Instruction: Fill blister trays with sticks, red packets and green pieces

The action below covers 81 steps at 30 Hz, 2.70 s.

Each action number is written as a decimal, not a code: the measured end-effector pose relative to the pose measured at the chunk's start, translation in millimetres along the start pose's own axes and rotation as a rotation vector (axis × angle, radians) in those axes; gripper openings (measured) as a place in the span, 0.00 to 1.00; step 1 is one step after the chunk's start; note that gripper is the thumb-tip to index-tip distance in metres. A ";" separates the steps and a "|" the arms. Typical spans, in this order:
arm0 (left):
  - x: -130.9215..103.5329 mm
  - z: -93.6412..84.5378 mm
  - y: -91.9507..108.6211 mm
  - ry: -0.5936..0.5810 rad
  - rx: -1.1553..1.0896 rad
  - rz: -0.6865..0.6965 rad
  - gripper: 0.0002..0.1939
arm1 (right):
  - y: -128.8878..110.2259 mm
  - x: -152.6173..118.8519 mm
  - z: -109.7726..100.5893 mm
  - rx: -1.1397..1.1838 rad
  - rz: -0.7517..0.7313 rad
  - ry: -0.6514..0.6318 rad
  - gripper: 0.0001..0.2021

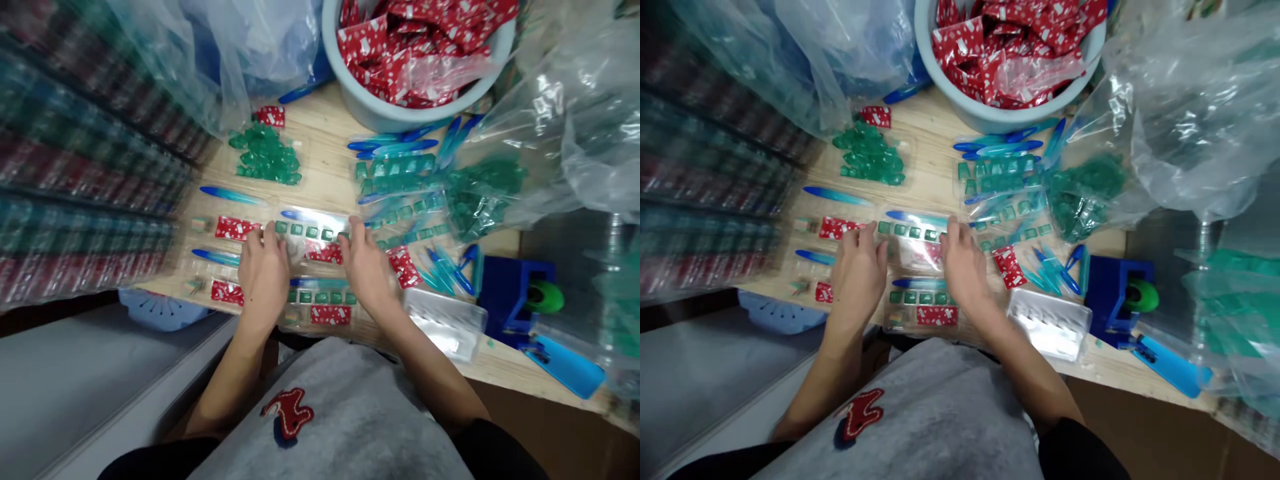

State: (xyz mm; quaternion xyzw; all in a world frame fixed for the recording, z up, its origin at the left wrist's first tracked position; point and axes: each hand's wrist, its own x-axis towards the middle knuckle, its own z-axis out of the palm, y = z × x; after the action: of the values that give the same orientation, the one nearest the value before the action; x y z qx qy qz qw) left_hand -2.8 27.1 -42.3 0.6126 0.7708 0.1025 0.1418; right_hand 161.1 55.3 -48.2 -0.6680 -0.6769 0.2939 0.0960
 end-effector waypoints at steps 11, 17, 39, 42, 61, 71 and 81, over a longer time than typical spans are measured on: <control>34.8 4.6 34.6 0.154 -0.128 0.381 0.18 | -5.7 -10.3 1.1 0.055 0.017 -0.057 0.19; 77.7 35.0 99.3 0.088 -0.026 0.812 0.18 | 7.1 -25.5 -13.8 0.152 -0.059 0.090 0.15; 18.8 -17.9 83.8 0.592 0.011 1.314 0.25 | 22.4 -38.3 -87.8 1.632 0.088 0.213 0.28; 7.0 -20.8 95.8 0.622 -0.020 1.255 0.19 | 13.1 -43.6 -89.8 1.660 0.089 0.146 0.23; 0.4 -25.0 -27.5 0.752 -1.288 -0.199 0.08 | -48.7 58.1 12.6 0.768 -0.373 -0.328 0.20; 33.8 -3.2 -89.0 0.388 -1.158 -0.536 0.31 | -90.7 118.5 48.1 0.285 -0.421 -0.258 0.13; 21.2 9.1 -77.6 0.334 -0.713 -0.427 0.34 | -111.9 114.3 45.4 -0.052 -0.504 -0.217 0.15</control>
State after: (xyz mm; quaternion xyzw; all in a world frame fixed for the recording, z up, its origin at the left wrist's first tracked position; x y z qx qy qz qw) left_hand -75.1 29.9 -78.6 0.3275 0.8089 0.4278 0.2356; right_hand 32.3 160.1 -56.0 -0.4454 -0.8354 0.3131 0.0758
